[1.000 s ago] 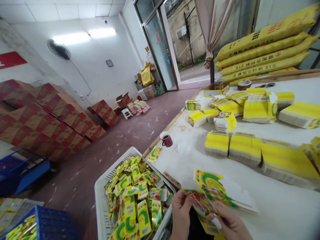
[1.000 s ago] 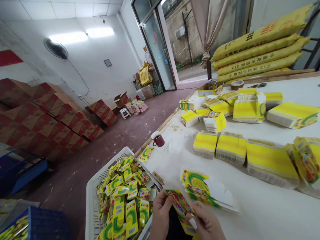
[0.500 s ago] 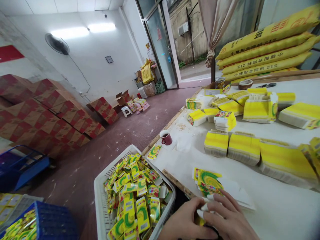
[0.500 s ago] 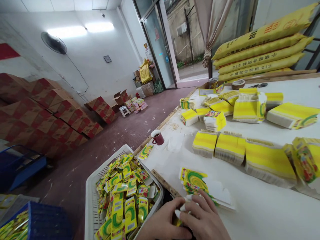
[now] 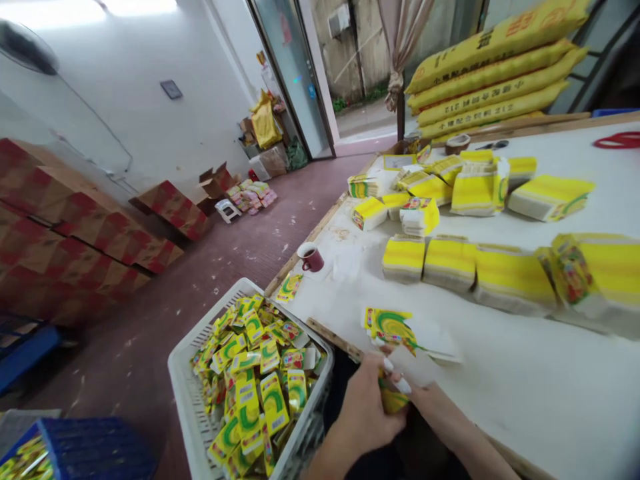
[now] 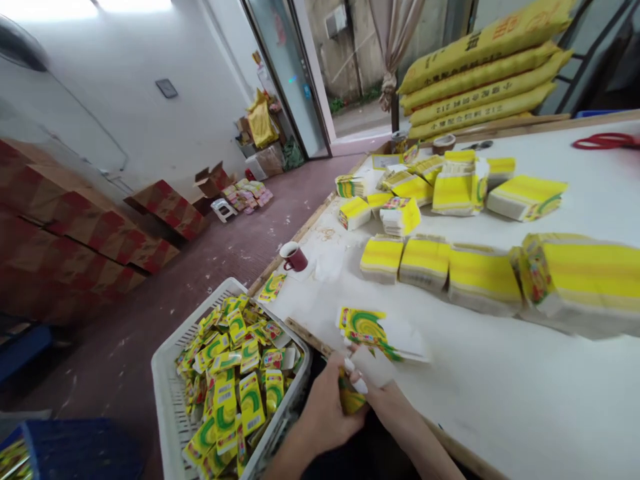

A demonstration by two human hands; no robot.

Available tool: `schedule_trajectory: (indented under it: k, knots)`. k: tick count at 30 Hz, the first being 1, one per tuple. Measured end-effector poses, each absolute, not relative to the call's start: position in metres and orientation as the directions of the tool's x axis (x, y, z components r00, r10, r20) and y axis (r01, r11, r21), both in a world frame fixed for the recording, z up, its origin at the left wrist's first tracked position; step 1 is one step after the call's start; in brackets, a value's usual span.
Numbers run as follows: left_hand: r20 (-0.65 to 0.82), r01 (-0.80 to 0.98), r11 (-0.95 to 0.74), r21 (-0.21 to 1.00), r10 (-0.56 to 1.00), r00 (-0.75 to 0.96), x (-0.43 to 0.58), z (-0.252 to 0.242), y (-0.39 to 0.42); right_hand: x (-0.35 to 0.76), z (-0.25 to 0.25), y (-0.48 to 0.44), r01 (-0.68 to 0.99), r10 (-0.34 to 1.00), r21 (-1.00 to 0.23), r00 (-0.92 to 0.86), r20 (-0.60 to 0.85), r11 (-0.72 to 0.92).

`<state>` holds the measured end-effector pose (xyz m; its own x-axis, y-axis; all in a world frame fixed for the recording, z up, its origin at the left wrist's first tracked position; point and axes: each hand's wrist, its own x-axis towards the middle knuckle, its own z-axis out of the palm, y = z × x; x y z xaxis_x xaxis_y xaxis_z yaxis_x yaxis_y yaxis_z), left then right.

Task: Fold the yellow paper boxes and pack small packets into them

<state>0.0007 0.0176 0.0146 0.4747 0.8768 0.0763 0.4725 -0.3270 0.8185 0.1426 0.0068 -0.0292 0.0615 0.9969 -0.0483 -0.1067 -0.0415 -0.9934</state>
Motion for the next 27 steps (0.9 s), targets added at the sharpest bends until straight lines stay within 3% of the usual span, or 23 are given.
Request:
schedule_trajectory:
  k: [3,5,8,12,17,22,27]
  knots:
    - [-0.007,0.488,-0.273,0.829,0.868,0.497,-0.002,0.012,0.024,0.145,-0.017,0.001,-0.043,0.997,-0.999,-0.071,0.014,0.011]
    - [0.040,0.508,-0.318,0.801,0.874,0.484,0.000,0.007,0.027,0.146,-0.014,-0.001,0.057,0.984,-0.992,-0.143,0.103,0.112]
    - [0.146,0.578,-0.365,0.730,0.909,0.390,0.001,0.003,0.029,0.150,-0.018,0.003,0.194,0.967,-0.949,-0.108,0.232,0.249]
    - [0.020,0.646,-0.217,0.732,0.954,0.298,-0.008,0.016,0.034,0.160,-0.025,0.013,0.356,0.942,-0.874,-0.064,0.329,0.329]
    - [-0.142,0.695,-0.196,0.692,0.907,0.397,-0.031,0.037,0.045,0.159,-0.008,0.015,0.460,0.919,-0.816,-0.339,0.203,0.350]
    - [-0.245,0.726,-0.278,0.629,0.815,0.525,-0.061,0.039,0.048,0.145,0.009,0.009,0.479,0.914,-0.810,-0.374,0.161,0.338]
    - [-0.312,0.811,-0.394,0.432,0.779,0.544,-0.091,0.028,0.059,0.122,0.000,0.003,0.538,0.930,-0.776,-0.326,0.169,0.330]
